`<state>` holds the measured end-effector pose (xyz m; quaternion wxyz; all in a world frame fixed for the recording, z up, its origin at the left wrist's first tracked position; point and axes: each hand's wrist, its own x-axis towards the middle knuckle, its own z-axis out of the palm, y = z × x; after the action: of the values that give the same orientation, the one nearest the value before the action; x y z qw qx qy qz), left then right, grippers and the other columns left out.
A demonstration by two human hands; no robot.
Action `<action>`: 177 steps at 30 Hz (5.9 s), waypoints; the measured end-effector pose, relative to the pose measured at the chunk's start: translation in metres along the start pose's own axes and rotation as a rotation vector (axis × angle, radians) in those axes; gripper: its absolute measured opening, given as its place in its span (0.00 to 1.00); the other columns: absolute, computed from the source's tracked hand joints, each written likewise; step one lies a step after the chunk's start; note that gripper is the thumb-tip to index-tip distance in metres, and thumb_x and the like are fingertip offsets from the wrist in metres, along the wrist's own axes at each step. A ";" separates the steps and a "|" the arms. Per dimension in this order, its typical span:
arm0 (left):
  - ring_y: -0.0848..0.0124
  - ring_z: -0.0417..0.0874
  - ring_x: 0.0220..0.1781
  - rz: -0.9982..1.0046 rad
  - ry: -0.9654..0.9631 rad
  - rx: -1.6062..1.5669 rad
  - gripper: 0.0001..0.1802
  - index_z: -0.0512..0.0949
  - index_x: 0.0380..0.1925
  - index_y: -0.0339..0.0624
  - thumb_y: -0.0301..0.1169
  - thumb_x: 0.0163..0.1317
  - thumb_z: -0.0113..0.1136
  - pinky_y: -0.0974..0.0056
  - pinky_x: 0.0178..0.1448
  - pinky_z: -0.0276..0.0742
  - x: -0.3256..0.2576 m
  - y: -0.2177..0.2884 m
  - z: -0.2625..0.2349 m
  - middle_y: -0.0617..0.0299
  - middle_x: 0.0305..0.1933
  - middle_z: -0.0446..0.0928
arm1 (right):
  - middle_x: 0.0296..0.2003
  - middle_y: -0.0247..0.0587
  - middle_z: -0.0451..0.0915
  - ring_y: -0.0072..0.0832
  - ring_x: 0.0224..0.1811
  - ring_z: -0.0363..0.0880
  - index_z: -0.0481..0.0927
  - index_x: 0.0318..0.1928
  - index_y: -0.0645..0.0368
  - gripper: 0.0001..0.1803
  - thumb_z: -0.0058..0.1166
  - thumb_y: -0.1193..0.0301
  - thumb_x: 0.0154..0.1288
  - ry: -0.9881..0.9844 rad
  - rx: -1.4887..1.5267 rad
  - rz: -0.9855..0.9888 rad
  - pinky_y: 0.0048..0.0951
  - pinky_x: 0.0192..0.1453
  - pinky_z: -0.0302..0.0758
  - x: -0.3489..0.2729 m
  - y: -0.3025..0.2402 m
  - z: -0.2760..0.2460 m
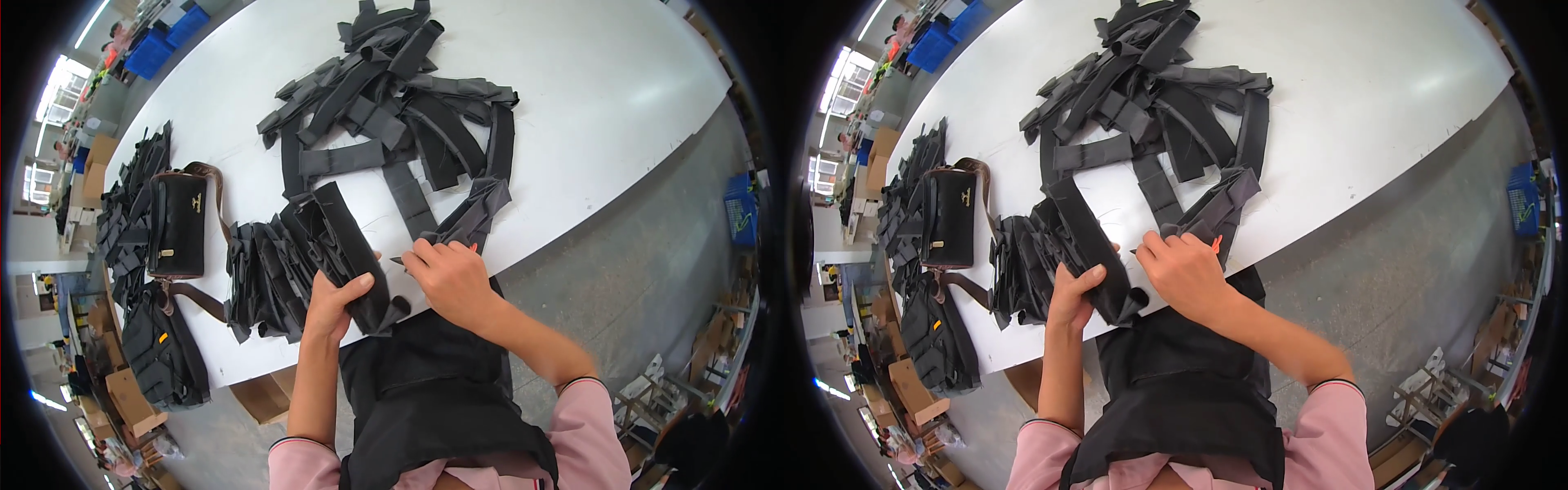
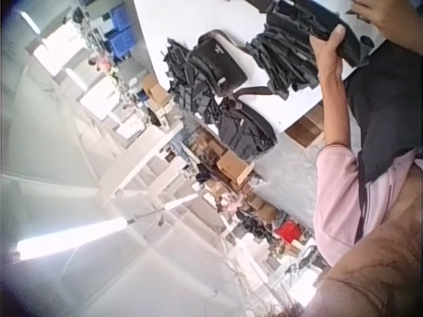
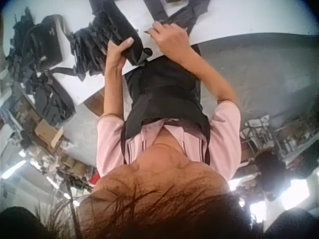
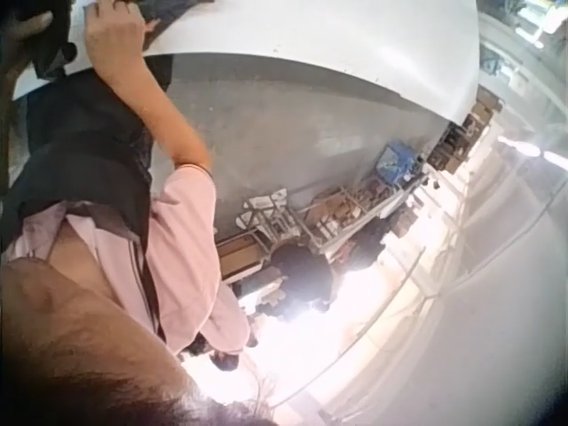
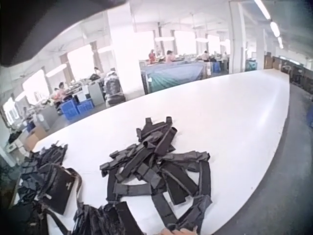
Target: Sorting and stacking black nylon strap components on a workbench in a factory setting.
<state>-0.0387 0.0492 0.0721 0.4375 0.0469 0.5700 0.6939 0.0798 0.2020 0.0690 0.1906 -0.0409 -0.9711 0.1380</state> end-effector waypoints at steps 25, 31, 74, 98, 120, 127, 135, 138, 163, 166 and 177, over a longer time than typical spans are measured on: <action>0.57 0.75 0.54 -0.153 -0.043 -0.485 0.22 0.69 0.49 0.42 0.41 0.59 0.59 0.53 0.56 0.73 0.015 -0.054 0.065 0.50 0.55 0.71 | 0.23 0.33 0.71 0.20 0.21 0.68 0.71 0.29 0.59 0.07 0.56 0.81 0.53 0.426 0.832 0.657 0.22 0.26 0.67 -0.042 0.037 -0.011; 0.65 0.79 0.47 -0.197 -0.146 -0.323 0.25 0.70 0.50 0.32 0.37 0.58 0.60 0.62 0.54 0.74 0.041 -0.031 0.056 0.53 0.48 0.76 | 0.31 0.39 0.76 0.35 0.25 0.77 0.76 0.32 0.59 0.17 0.54 0.86 0.36 0.414 0.537 0.138 0.27 0.27 0.73 -0.070 0.013 0.026; 0.68 0.76 0.38 0.017 0.021 -0.164 0.44 0.61 0.59 0.36 0.20 0.35 0.64 0.66 0.46 0.71 -0.017 -0.019 0.007 0.58 0.42 0.70 | 0.43 0.41 0.76 0.43 0.36 0.79 0.67 0.53 0.53 0.30 0.64 0.69 0.48 -0.194 0.263 0.587 0.39 0.37 0.74 -0.036 0.082 0.014; 0.58 0.79 0.48 -0.521 -0.397 -0.470 0.40 0.58 0.63 0.34 0.45 0.56 0.60 0.57 0.54 0.76 -0.002 -0.039 -0.002 0.39 0.55 0.70 | 0.27 0.31 0.72 0.28 0.24 0.73 0.76 0.50 0.43 0.30 0.57 0.79 0.41 0.345 0.284 0.007 0.29 0.28 0.74 -0.065 0.051 0.028; 0.62 0.81 0.44 -0.626 -0.307 -0.425 0.30 0.67 0.52 0.28 0.29 0.48 0.64 0.58 0.47 0.81 -0.025 -0.042 0.030 0.50 0.45 0.77 | 0.42 0.40 0.79 0.31 0.39 0.81 0.73 0.53 0.58 0.26 0.52 0.79 0.48 0.079 0.480 0.090 0.25 0.35 0.78 -0.108 0.013 0.029; 0.67 0.79 0.40 -0.480 0.033 0.097 0.25 0.72 0.47 0.33 0.22 0.43 0.61 0.64 0.48 0.76 -0.036 -0.045 0.033 0.56 0.40 0.77 | 0.40 0.35 0.79 0.24 0.32 0.77 0.75 0.50 0.58 0.23 0.52 0.70 0.49 -0.074 0.228 -0.064 0.22 0.31 0.73 -0.104 0.021 0.011; 0.69 0.76 0.44 -0.278 0.203 0.070 0.30 0.68 0.50 0.33 0.24 0.44 0.68 0.65 0.51 0.72 -0.044 -0.050 0.033 0.60 0.43 0.74 | 0.30 0.36 0.72 0.33 0.27 0.73 0.75 0.47 0.56 0.23 0.61 0.73 0.45 0.000 0.171 0.268 0.31 0.30 0.67 -0.088 0.039 -0.008; 0.70 0.75 0.45 -0.239 0.245 0.115 0.33 0.66 0.51 0.34 0.26 0.44 0.71 0.66 0.52 0.71 -0.045 -0.050 0.032 0.60 0.45 0.73 | 0.31 0.36 0.72 0.31 0.28 0.73 0.75 0.44 0.56 0.22 0.62 0.74 0.44 -0.003 0.206 0.251 0.29 0.31 0.67 -0.077 0.037 -0.009; 0.59 0.79 0.49 0.081 0.219 0.019 0.29 0.69 0.48 0.26 0.21 0.40 0.58 0.58 0.55 0.75 -0.047 -0.005 -0.004 0.49 0.48 0.75 | 0.31 0.36 0.70 0.32 0.25 0.74 0.74 0.51 0.49 0.25 0.57 0.77 0.48 0.045 0.241 0.511 0.32 0.27 0.69 -0.042 0.082 -0.008; 0.58 0.79 0.47 0.081 0.190 -0.086 0.33 0.69 0.48 0.27 0.23 0.35 0.58 0.58 0.54 0.76 -0.041 0.008 0.009 0.47 0.48 0.74 | 0.35 0.39 0.70 0.37 0.28 0.76 0.69 0.55 0.48 0.28 0.54 0.79 0.50 -0.139 0.039 0.368 0.35 0.28 0.71 -0.013 0.115 0.000; 0.66 0.77 0.40 -0.052 0.037 -0.061 0.25 0.70 0.41 0.35 0.22 0.39 0.66 0.57 0.54 0.74 -0.005 -0.039 0.038 0.58 0.37 0.73 | 0.24 0.38 0.71 0.27 0.22 0.69 0.72 0.27 0.62 0.14 0.66 0.73 0.45 0.035 0.665 0.688 0.28 0.26 0.67 -0.031 0.100 -0.019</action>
<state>0.0078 0.0731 0.0551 0.4461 0.0058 0.5578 0.6999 0.1180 0.2981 0.0464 0.1531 -0.2990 -0.8011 0.4954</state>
